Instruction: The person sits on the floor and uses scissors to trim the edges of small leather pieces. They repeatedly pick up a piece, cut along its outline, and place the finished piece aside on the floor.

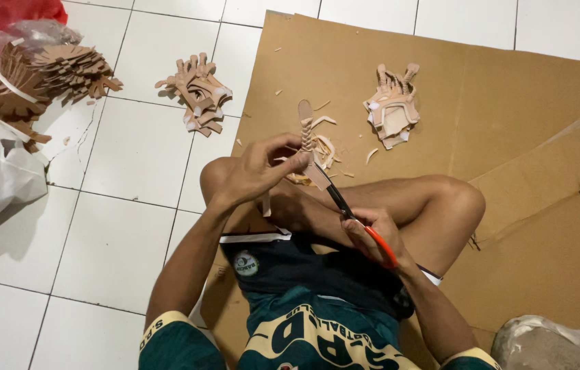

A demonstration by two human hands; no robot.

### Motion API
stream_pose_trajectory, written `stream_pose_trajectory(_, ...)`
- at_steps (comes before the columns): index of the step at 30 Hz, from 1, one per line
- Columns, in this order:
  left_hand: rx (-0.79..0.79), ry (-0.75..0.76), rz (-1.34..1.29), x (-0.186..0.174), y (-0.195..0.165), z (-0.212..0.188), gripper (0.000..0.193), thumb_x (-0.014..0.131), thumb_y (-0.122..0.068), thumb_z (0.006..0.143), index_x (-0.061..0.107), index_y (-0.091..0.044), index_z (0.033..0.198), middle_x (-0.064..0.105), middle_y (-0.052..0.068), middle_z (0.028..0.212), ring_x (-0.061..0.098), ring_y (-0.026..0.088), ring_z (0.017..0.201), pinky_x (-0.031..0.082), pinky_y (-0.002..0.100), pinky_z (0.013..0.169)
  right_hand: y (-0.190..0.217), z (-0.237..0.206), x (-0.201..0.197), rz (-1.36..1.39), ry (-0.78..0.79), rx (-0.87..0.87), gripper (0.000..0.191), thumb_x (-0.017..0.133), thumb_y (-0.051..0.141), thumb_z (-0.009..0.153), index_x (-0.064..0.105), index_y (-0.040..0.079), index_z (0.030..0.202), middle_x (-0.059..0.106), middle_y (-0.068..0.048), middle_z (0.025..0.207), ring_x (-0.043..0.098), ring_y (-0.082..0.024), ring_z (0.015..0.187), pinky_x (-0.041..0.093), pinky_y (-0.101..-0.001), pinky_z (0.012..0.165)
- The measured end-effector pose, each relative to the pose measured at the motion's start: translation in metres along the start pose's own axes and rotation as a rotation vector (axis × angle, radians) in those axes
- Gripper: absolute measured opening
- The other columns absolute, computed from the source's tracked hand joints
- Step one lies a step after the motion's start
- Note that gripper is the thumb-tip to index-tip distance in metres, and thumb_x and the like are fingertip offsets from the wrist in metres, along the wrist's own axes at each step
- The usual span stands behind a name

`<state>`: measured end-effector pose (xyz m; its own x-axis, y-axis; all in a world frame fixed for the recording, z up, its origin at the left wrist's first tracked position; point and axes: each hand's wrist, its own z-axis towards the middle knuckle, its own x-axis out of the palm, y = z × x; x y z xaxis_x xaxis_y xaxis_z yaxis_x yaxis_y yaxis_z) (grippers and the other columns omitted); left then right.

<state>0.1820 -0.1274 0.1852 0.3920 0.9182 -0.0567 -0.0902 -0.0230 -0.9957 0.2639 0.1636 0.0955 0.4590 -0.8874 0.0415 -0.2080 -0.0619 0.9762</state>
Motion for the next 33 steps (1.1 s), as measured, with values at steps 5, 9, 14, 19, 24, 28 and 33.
stream_pose_trajectory(5,0.064,-0.138,-0.021,0.017,0.010,-0.001,0.031,0.075,-0.015,0.094,0.065,0.000,0.118,0.074,0.011,0.104,0.075,0.018,0.095,0.067,0.032,0.086,0.008,0.007,0.008,0.105,0.137,-0.187,0.052,0.056,0.054,0.104,0.064,0.003,0.107,0.053,0.005,0.071,0.046,-0.004,0.054,0.036,-0.0201,0.048)
stream_pose_trajectory(9,0.002,-0.164,-0.222,0.029,0.021,-0.004,0.026,0.077,-0.010,0.092,0.065,0.000,0.113,0.072,0.011,0.101,0.074,0.017,0.096,0.068,0.033,0.084,0.008,0.005,0.012,0.192,0.075,-0.149,0.057,0.058,0.056,0.100,0.063,0.000,0.107,0.050,0.003,0.069,0.042,-0.004,0.048,0.032,-0.0204,0.042)
stream_pose_trajectory(14,0.039,-0.166,-0.182,0.036,0.037,-0.009,0.029,0.075,-0.009,0.098,0.062,0.002,0.120,0.070,0.011,0.107,0.071,0.015,0.102,0.062,0.028,0.092,0.000,0.005,0.016,0.261,0.032,-0.119,0.053,0.061,0.054,0.100,0.062,0.000,0.103,0.048,0.003,0.062,0.040,-0.005,0.043,0.032,-0.0212,0.039)
stream_pose_trajectory(19,0.013,-0.162,-0.274,0.037,0.039,-0.008,0.037,0.074,-0.012,0.096,0.058,0.001,0.127,0.066,0.008,0.110,0.069,0.015,0.104,0.059,0.025,0.092,-0.013,0.006,0.019,0.260,-0.013,-0.139,0.052,0.061,0.050,0.104,0.060,-0.001,0.093,0.048,0.002,0.060,0.038,-0.006,0.040,0.030,-0.0223,0.038)
stream_pose_trajectory(24,0.027,-0.269,-0.295,0.019,0.024,-0.015,0.035,0.075,-0.010,0.097,0.059,0.005,0.124,0.065,0.013,0.110,0.066,0.018,0.101,0.065,0.031,0.084,-0.026,0.019,0.021,0.340,-0.091,-0.064,0.046,0.056,0.049,0.103,0.056,0.003,0.094,0.040,0.003,0.055,0.036,-0.006,0.039,0.030,-0.0226,0.035)
stream_pose_trajectory(28,0.149,-0.505,-0.222,-0.049,0.022,-0.009,0.034,0.070,-0.010,0.098,0.056,0.006,0.125,0.068,0.017,0.120,0.072,0.023,0.107,0.065,0.033,0.084,-0.030,0.030,0.024,0.306,-0.141,-0.067,0.051,0.049,0.054,0.104,0.056,0.004,0.097,0.042,0.003,0.059,0.039,-0.006,0.043,0.033,-0.0217,0.038)
stream_pose_trajectory(33,0.224,-0.916,0.288,-0.159,0.072,0.040,0.070,0.079,-0.030,0.098,0.039,0.009,0.141,0.056,0.026,0.135,0.063,0.036,0.124,0.058,0.044,0.098,-0.036,0.038,0.028,0.314,-0.175,0.031,0.052,0.044,0.056,0.103,0.055,0.005,0.098,0.043,0.003,0.060,0.038,-0.006,0.043,0.032,-0.0214,0.038)
